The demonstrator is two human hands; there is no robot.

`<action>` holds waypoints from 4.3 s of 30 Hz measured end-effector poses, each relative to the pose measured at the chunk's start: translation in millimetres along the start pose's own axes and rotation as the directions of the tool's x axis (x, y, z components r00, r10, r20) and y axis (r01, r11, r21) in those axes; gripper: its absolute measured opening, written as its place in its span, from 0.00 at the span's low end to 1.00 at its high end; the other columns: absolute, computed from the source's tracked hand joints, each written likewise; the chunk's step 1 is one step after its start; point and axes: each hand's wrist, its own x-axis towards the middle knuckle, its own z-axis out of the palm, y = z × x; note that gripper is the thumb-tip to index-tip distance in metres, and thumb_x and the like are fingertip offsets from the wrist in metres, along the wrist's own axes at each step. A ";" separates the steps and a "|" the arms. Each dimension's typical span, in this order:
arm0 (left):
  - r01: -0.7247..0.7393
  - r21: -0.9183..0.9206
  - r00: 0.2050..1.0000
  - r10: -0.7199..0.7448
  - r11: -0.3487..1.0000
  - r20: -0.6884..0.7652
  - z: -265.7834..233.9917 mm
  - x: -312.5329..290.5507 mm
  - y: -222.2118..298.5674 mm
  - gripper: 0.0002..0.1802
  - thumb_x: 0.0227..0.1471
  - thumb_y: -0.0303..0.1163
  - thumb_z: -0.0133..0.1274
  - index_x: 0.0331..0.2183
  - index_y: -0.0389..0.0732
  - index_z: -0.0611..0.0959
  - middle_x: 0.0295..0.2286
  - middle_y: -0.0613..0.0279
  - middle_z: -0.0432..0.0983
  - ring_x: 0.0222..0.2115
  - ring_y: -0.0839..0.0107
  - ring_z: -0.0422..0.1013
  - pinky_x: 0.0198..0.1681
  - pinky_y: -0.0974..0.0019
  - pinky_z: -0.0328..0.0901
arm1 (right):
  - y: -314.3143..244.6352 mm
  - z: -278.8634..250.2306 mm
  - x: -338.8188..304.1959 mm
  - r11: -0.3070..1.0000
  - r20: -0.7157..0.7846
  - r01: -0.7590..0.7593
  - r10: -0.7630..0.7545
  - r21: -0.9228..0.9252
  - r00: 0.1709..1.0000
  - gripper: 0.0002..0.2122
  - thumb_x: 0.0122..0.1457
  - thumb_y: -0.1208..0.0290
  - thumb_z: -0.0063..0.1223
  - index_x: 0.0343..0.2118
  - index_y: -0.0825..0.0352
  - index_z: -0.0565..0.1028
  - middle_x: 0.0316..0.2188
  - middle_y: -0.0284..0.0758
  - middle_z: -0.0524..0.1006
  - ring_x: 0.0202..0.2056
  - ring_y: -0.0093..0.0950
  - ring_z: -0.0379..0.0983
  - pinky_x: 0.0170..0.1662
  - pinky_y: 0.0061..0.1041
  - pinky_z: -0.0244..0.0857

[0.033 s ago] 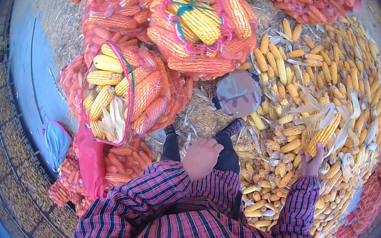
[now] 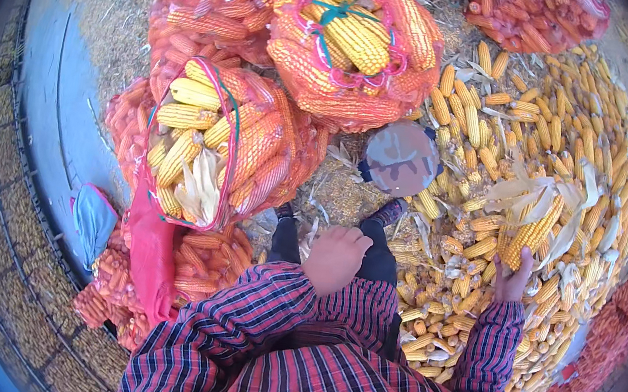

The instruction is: The person sits on the ground among loose corn cobs and fills a red mesh bag with corn by hand. After filling the bag, the person ties it shut with a green string and places it with other filled bags.

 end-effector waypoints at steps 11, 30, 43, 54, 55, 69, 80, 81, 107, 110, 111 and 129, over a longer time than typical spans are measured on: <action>0.278 -0.296 0.506 -0.401 0.914 -0.763 -99.4 -166.7 -106.0 0.17 0.46 0.20 0.51 0.42 0.36 0.78 0.40 0.50 0.72 0.43 0.50 0.68 0.49 0.56 0.63 | 25.2 280.7 -185.3 0.984 0.758 -0.126 0.176 -0.125 0.628 0.35 0.52 0.50 0.57 0.58 0.69 0.62 0.51 0.36 0.71 0.50 0.29 0.69 0.52 0.30 0.63; 0.328 -0.164 0.651 -0.348 0.930 -0.675 -129.4 -183.6 -237.7 0.38 0.35 0.35 0.67 0.51 0.40 0.73 0.47 0.54 0.67 0.51 0.53 0.60 0.57 0.53 0.54 | 67.7 514.6 -135.4 0.649 0.637 0.147 0.634 -0.747 0.439 0.29 0.57 0.59 0.55 0.58 0.70 0.63 0.50 0.40 0.73 0.47 0.31 0.72 0.51 0.32 0.70; 0.258 -0.366 0.495 -0.448 0.894 -0.744 -140.0 -126.5 -215.8 0.22 0.53 0.33 0.53 0.49 0.35 0.74 0.44 0.49 0.70 0.48 0.51 0.63 0.52 0.53 0.59 | 137.6 476.1 -197.1 -0.068 0.557 0.571 0.149 -0.818 0.817 0.34 0.56 0.44 0.50 0.47 0.77 0.67 0.36 0.54 0.77 0.39 0.49 0.76 0.43 0.43 0.68; 0.484 -0.219 0.588 -0.500 0.847 -0.635 -128.2 -49.7 -198.7 0.45 0.41 0.42 0.59 0.58 0.32 0.63 0.40 0.48 0.72 0.45 0.54 0.64 0.54 0.52 0.52 | 98.7 468.9 -114.8 0.196 0.623 0.596 0.126 -0.778 0.772 0.20 0.56 0.64 0.48 0.48 0.71 0.68 0.37 0.51 0.77 0.41 0.43 0.76 0.45 0.38 0.67; 0.484 -0.269 0.579 -0.536 0.833 -0.614 -129.4 -49.8 -200.4 0.45 0.41 0.42 0.59 0.58 0.32 0.63 0.39 0.48 0.72 0.45 0.54 0.64 0.53 0.52 0.53 | 112.4 474.4 -108.8 0.187 0.642 0.616 0.136 -0.765 0.755 0.18 0.57 0.65 0.47 0.46 0.72 0.69 0.37 0.51 0.77 0.41 0.41 0.76 0.45 0.37 0.67; 0.508 -0.028 0.697 -0.431 0.861 -0.573 -132.8 -47.5 -205.0 0.49 0.44 0.53 0.57 0.60 0.34 0.62 0.37 0.52 0.73 0.41 0.58 0.68 0.49 0.51 0.53 | 100.3 484.3 -90.3 -0.140 0.473 0.472 0.027 -0.870 0.881 0.17 0.53 0.69 0.51 0.44 0.70 0.67 0.36 0.49 0.79 0.38 0.46 0.77 0.42 0.42 0.71; 0.477 0.194 0.761 -0.292 0.857 -0.579 -134.3 -16.8 -188.1 0.37 0.48 0.58 0.54 0.55 0.47 0.72 0.58 0.55 0.61 0.52 0.56 0.62 0.43 0.43 0.60 | 90.2 441.4 -114.9 0.191 0.697 0.723 -0.191 -0.664 0.691 0.06 0.52 0.75 0.47 0.33 0.69 0.73 0.28 0.51 0.75 0.33 0.51 0.72 0.37 0.46 0.64; 0.474 0.122 0.768 -0.342 0.872 -0.541 -134.2 -10.8 -192.5 0.37 0.48 0.58 0.53 0.55 0.47 0.72 0.59 0.55 0.60 0.52 0.56 0.62 0.42 0.44 0.60 | 90.3 441.5 -117.8 0.212 0.677 0.700 -0.179 -0.682 0.714 0.06 0.52 0.75 0.47 0.33 0.69 0.73 0.28 0.51 0.75 0.34 0.51 0.72 0.37 0.47 0.64; 0.215 -0.903 0.267 -0.912 0.373 -0.313 -91.0 -205.3 -287.2 0.18 0.56 0.37 0.54 0.40 0.30 0.77 0.27 0.59 0.78 0.27 0.72 0.73 0.33 0.68 0.67 | 104.2 508.6 -35.3 0.078 0.635 0.641 -0.084 -0.764 0.768 0.23 0.55 0.50 0.52 0.43 0.67 0.78 0.32 0.50 0.79 0.39 0.44 0.77 0.44 0.38 0.67; -0.067 -0.971 0.225 -0.945 0.229 -0.238 -107.0 -203.6 -279.7 0.12 0.60 0.34 0.49 0.33 0.34 0.77 0.21 0.69 0.71 0.21 0.78 0.67 0.27 0.71 0.64 | 90.4 514.2 -38.6 0.221 0.595 0.618 -0.167 -0.754 0.786 0.16 0.61 0.58 0.50 0.37 0.68 0.80 0.26 0.35 0.78 0.30 0.30 0.74 0.36 0.32 0.65; -0.181 -0.975 0.220 -0.961 0.129 -0.168 -116.1 -204.9 -273.7 0.11 0.60 0.35 0.48 0.32 0.36 0.76 0.20 0.71 0.68 0.19 0.80 0.64 0.26 0.72 0.63 | 83.2 517.1 -43.8 0.265 0.570 0.601 -0.190 -0.754 0.799 0.16 0.61 0.59 0.50 0.37 0.68 0.80 0.24 0.34 0.77 0.28 0.28 0.73 0.35 0.31 0.64; -0.178 -0.955 0.515 -0.850 -0.235 0.113 -245.0 -200.8 -96.1 0.08 0.62 0.33 0.45 0.39 0.39 0.74 0.18 0.80 0.55 0.15 0.89 0.49 0.18 0.80 0.46 | 19.5 495.4 -230.0 0.662 0.760 0.445 0.308 -0.603 0.573 0.11 0.65 0.65 0.43 0.35 0.68 0.72 0.21 0.21 0.64 0.21 0.12 0.56 0.23 0.16 0.49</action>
